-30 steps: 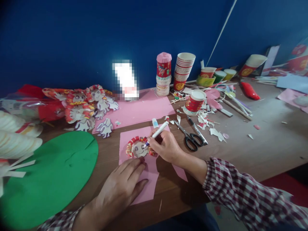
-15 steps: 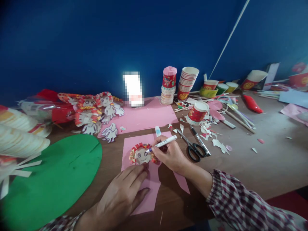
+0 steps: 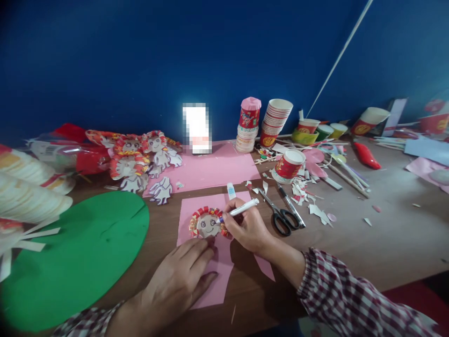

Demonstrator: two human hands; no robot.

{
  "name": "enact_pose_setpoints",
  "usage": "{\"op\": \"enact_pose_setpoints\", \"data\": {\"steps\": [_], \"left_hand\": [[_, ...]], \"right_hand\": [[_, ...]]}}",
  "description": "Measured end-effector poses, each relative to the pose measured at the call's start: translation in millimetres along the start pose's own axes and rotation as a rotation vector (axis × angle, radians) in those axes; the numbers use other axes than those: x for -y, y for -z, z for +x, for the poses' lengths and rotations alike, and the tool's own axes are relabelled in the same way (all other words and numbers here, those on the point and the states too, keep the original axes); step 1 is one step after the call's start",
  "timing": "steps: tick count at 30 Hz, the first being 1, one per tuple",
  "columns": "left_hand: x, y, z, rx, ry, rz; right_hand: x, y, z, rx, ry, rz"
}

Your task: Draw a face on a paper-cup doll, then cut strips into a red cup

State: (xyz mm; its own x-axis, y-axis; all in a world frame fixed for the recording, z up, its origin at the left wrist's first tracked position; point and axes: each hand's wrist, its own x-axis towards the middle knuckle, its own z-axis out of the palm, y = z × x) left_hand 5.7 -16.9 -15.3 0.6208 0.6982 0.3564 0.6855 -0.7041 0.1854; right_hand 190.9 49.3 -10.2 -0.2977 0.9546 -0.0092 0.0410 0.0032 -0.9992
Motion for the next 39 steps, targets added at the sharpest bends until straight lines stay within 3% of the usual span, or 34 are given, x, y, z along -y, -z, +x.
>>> {"op": "enact_pose_setpoints", "data": {"steps": [16, 39], "left_hand": [[0.7, 2.2, 0.3, 0.022, 0.003, -0.012], [1.4, 0.5, 1.0, -0.015, -0.020, -0.020]], "right_hand": [[1.6, 2.5, -0.4, -0.002, 0.053, -0.266], [5.3, -0.5, 0.4, -0.005, 0.021, -0.273]]}}
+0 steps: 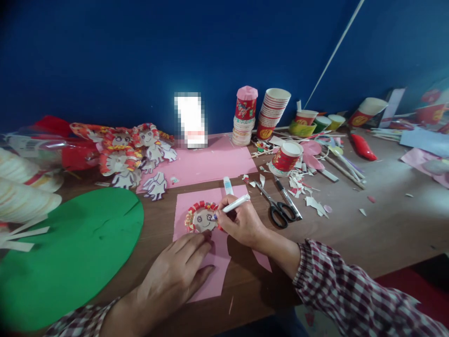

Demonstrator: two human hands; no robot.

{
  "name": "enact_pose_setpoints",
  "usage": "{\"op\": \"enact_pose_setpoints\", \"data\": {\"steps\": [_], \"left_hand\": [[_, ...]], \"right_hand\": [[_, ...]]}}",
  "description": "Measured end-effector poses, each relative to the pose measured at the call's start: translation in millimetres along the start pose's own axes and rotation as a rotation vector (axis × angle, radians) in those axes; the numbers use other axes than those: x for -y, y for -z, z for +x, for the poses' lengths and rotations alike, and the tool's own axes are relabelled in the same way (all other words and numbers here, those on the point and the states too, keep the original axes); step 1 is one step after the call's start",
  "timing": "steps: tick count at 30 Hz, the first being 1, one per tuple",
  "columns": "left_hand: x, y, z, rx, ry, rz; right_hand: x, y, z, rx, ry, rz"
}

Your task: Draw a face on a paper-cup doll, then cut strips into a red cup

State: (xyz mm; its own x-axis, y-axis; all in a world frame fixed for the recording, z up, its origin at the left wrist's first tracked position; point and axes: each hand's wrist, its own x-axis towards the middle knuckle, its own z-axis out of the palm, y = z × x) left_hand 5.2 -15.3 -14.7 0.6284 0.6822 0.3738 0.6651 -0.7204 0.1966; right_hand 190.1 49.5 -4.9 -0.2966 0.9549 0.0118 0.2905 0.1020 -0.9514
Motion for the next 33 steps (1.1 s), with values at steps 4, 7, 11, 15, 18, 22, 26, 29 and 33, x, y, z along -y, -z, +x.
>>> {"op": "enact_pose_setpoints", "data": {"steps": [4, 7, 11, 15, 18, 22, 26, 29, 33], "left_hand": [[-0.4, 0.8, 0.2, 0.011, 0.008, -0.001], [-0.6, 1.3, 0.1, 0.009, 0.003, 0.010], [-0.2, 0.6, -0.1, 0.000, -0.004, 0.013], [0.2, 0.3, -0.1, 0.000, -0.002, 0.001], [0.2, 0.5, -0.2, -0.001, 0.002, -0.002], [0.2, 0.4, -0.2, 0.008, 0.007, -0.003], [0.4, -0.2, -0.2, 0.015, 0.004, -0.004], [0.4, -0.3, -0.4, 0.016, 0.003, -0.007], [0.1, 0.2, -0.6, 0.024, -0.001, 0.003]], "right_hand": [[0.8, 0.3, 0.0, 0.003, -0.001, -0.021], [0.8, 1.0, 0.0, 0.001, -0.009, -0.019], [-0.5, 1.8, 0.3, -0.015, -0.004, 0.027], [-0.8, 1.6, 0.6, -0.013, -0.011, 0.058], [-0.7, 1.6, 0.7, -0.012, -0.013, 0.048], [-0.9, 2.2, 0.9, -0.009, -0.003, 0.007], [-0.3, 2.1, 1.1, -0.008, -0.007, -0.007], [-0.2, 1.6, 1.3, -0.010, -0.006, 0.018], [1.1, 1.3, 1.6, -0.020, -0.029, 0.135]]}}
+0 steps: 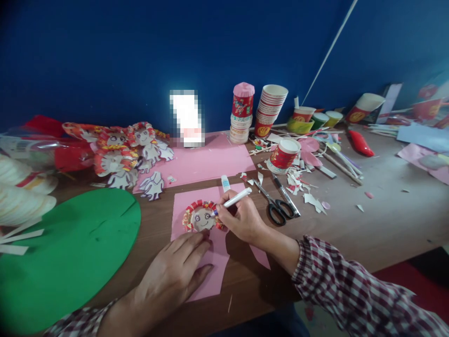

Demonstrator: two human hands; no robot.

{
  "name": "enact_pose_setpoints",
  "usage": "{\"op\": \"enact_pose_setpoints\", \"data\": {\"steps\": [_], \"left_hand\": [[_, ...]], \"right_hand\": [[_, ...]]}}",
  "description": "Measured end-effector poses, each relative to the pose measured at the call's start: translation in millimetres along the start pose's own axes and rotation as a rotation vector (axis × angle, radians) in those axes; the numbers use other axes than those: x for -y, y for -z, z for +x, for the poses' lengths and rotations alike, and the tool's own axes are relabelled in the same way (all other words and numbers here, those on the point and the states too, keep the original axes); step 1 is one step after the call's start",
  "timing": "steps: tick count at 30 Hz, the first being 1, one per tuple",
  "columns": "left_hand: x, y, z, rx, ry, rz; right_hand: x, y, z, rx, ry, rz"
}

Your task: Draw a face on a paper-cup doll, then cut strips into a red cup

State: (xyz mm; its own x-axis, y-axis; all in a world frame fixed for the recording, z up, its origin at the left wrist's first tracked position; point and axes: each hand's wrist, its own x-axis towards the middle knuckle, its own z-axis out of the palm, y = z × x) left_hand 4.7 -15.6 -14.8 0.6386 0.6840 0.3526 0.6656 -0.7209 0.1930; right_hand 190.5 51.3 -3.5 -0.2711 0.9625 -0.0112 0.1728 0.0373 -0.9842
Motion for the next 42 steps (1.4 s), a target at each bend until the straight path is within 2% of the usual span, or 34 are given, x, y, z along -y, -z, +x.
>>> {"op": "enact_pose_setpoints", "data": {"steps": [5, 16, 24, 29, 42], "left_hand": [[0, 1.1, 0, 0.007, 0.002, 0.004], [0, 0.7, 1, 0.011, 0.001, 0.002], [0, 1.2, 0, 0.020, 0.004, 0.000], [0, 1.0, 0, 0.010, -0.001, 0.005], [0, 0.1, 0, 0.008, 0.003, -0.002]], "right_hand": [[2, 0, 0, -0.027, 0.001, -0.039], [-2, 1, 0, 0.009, 0.010, -0.112], [9, 0, 2, -0.106, 0.044, -0.084], [7, 0, 2, -0.067, 0.003, -0.065], [2, 1, 1, -0.057, 0.010, -0.108]]}}
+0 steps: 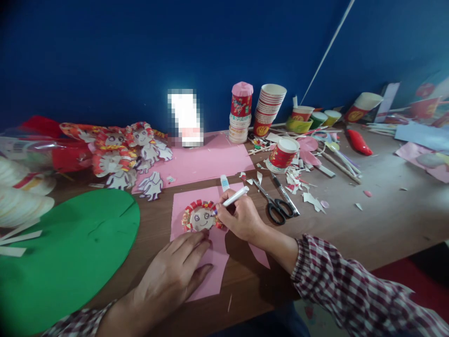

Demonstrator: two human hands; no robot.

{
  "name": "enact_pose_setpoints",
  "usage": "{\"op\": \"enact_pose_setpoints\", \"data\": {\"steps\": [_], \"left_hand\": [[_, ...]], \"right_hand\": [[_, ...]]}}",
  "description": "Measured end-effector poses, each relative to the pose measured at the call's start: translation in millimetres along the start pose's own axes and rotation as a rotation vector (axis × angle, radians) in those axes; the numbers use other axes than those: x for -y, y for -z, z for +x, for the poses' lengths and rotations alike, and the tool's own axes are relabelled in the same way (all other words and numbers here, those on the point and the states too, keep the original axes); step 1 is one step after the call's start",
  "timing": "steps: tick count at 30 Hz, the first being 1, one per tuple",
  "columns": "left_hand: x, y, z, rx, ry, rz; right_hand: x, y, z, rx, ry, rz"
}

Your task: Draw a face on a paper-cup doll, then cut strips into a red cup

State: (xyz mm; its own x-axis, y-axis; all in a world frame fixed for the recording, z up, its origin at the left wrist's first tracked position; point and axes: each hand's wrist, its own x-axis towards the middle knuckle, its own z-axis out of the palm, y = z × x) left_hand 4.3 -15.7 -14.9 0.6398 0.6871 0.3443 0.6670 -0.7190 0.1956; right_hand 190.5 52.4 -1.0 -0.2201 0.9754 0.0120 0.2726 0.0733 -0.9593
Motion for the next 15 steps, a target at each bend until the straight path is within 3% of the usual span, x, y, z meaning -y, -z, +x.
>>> {"op": "enact_pose_setpoints", "data": {"steps": [10, 15], "left_hand": [[-0.4, 0.8, 0.9, -0.016, -0.002, 0.010], [-1.0, 2.8, 0.4, -0.025, -0.014, 0.024]], "right_hand": [[-3.7, 0.9, 3.2, -0.097, 0.059, 0.207], [-3.0, 0.5, 0.4, -0.137, 0.148, 0.126]]}}
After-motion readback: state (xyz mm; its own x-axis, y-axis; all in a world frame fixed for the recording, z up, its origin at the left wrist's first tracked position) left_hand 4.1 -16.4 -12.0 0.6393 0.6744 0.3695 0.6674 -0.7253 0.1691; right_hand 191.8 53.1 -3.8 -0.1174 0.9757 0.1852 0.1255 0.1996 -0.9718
